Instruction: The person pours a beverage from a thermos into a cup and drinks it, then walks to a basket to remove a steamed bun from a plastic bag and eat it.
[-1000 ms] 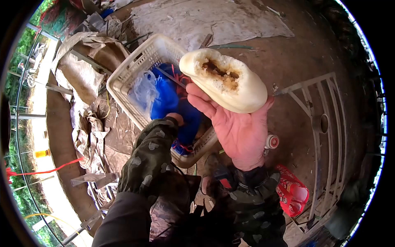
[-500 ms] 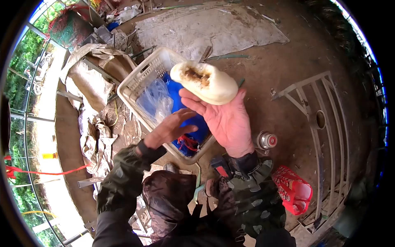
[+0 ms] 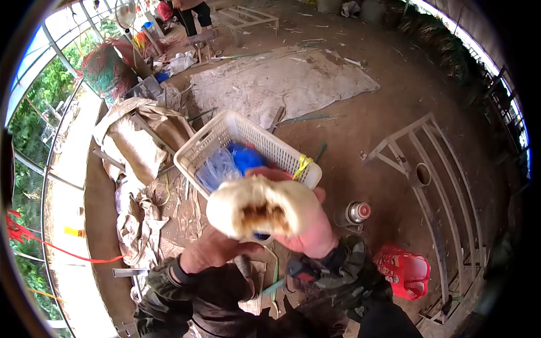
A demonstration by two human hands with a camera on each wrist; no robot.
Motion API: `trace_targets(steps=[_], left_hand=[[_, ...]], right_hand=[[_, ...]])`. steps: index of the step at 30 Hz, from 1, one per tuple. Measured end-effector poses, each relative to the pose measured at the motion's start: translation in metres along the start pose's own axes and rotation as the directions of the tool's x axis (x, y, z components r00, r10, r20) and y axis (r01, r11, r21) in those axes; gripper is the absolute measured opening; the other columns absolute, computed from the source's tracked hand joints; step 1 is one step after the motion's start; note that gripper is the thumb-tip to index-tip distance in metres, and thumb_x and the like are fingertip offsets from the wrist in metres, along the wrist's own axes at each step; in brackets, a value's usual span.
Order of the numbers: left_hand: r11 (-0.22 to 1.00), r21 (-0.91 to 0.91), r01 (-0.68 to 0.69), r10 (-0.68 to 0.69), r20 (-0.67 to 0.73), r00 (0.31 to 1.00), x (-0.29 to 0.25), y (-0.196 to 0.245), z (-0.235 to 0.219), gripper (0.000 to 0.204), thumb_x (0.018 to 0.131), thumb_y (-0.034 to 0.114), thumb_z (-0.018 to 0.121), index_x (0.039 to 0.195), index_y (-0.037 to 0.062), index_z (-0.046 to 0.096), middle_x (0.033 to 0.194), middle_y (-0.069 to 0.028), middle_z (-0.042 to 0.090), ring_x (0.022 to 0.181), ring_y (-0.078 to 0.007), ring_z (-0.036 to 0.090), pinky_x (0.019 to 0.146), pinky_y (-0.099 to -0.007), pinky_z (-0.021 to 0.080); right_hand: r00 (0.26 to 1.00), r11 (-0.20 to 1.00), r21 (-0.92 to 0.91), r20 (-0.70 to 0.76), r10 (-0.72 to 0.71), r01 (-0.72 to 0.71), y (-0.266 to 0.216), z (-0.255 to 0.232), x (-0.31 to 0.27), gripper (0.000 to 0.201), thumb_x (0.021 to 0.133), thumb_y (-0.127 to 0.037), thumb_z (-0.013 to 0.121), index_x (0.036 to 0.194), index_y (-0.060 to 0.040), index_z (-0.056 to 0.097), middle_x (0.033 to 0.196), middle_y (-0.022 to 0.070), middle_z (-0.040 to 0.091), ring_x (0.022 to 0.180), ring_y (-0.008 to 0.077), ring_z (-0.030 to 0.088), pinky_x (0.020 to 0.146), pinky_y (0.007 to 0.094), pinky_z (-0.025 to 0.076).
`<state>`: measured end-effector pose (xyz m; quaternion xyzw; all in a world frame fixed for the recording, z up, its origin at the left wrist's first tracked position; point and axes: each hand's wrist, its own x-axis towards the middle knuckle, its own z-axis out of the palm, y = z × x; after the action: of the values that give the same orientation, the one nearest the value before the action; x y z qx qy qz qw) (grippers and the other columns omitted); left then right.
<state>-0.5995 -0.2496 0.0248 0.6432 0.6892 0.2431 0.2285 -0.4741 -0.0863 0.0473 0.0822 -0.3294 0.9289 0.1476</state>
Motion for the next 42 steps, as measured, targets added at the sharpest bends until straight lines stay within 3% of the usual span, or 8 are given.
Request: trace_targets(steps=[2,4,5,7,14,30,33,42], left_hand=[[0.984,0.106,-0.144,0.171,-0.308,0.936,0.000,-0.007,0.038,0.022,0.086,0.024,0.063,0.103,0.0093,0.063,0.086,-0.0138,0.066,0.081,-0.0324,0.065,0.070,-0.0426,0.050],[0.997,-0.075,0.000,-0.001,-0.015,1.000,0.007,-0.020,0.048,0.009,0.081,0.010,0.060,0.087,0.0051,0.063,0.082,-0.0146,0.066,0.079,-0.0326,0.065,0.068,-0.0428,0.051],[0.996,-0.059,0.072,-0.057,0.215,0.975,0.014,-0.010,0.033,0.020,0.083,0.014,0.058,0.100,0.0040,0.062,0.083,-0.0155,0.067,0.081,-0.0326,0.066,0.069,-0.0432,0.051],[0.997,-0.021,-0.071,0.070,-0.046,0.996,0.001,-0.049,0.078,0.031,0.085,0.021,0.059,0.111,0.0053,0.061,0.084,-0.0159,0.067,0.082,-0.0327,0.066,0.071,-0.0428,0.051],[0.991,0.121,0.052,-0.064,0.096,0.993,0.011,-0.061,0.076,0.052,0.083,0.049,0.065,0.110,0.0044,0.061,0.086,-0.0166,0.067,0.082,-0.0340,0.065,0.072,-0.0453,0.049],[0.973,0.132,0.187,-0.214,0.233,0.949,-0.011,-0.050,0.048,0.047,0.085,0.035,0.068,0.116,0.0017,0.055,0.098,-0.0208,0.064,0.096,-0.0401,0.061,0.081,-0.0482,0.047],[0.975,0.143,0.168,-0.191,0.160,0.968,-0.017,-0.051,0.049,0.048,0.084,0.033,0.069,0.118,0.0017,0.055,0.100,-0.0212,0.064,0.096,-0.0401,0.061,0.082,-0.0476,0.047],[0.966,0.174,0.194,-0.226,0.187,0.956,-0.019,-0.050,0.038,0.047,0.085,0.042,0.062,0.113,0.0050,0.056,0.101,-0.0178,0.065,0.094,-0.0382,0.063,0.084,-0.0482,0.045]], right_hand=[[1.000,1.000,0.021,0.003,0.022,-0.022,-0.008,0.014,-0.016,0.108,0.074,-0.082,0.051,0.138,0.0043,0.038,0.135,0.0198,0.050,0.124,0.0338,0.052,0.104,0.0517,0.043],[0.999,0.990,0.138,0.019,-0.038,0.035,-0.006,0.040,-0.028,0.103,0.078,-0.079,0.049,0.133,0.0065,0.041,0.132,0.0252,0.051,0.120,0.0383,0.054,0.104,0.0529,0.042],[0.998,0.979,0.198,0.023,-0.061,0.055,-0.003,0.052,-0.035,0.100,0.080,-0.078,0.048,0.131,0.0075,0.043,0.130,0.0279,0.052,0.118,0.0405,0.054,0.103,0.0536,0.041],[0.992,0.966,0.233,0.031,-0.120,0.110,0.006,0.068,-0.041,0.096,0.082,-0.077,0.046,0.128,0.0078,0.046,0.126,0.0344,0.051,0.115,0.0457,0.054,0.101,0.0563,0.041],[0.986,0.919,0.395,0.159,-0.051,-0.016,0.015,0.085,-0.046,0.080,0.085,-0.066,0.057,0.124,0.0043,0.049,0.120,0.0371,0.049,0.112,0.0487,0.051,0.094,0.0579,0.045],[0.980,0.921,0.341,-0.122,-0.154,0.187,0.015,0.137,-0.026,0.074,0.091,-0.061,0.049,0.107,0.0110,0.058,0.098,0.0247,0.061,0.094,0.0377,0.062,0.075,0.0433,0.055],[0.952,0.918,0.320,0.112,-0.284,0.236,0.042,0.099,-0.026,0.080,0.089,-0.066,0.048,0.109,0.0112,0.057,0.103,0.0266,0.060,0.099,0.0399,0.061,0.078,0.0472,0.055],[0.948,0.936,0.335,0.251,-0.195,0.104,0.038,0.083,-0.016,0.084,0.087,-0.069,0.049,0.116,0.0101,0.052,0.112,0.0266,0.056,0.108,0.0399,0.055,0.087,0.0485,0.049]])
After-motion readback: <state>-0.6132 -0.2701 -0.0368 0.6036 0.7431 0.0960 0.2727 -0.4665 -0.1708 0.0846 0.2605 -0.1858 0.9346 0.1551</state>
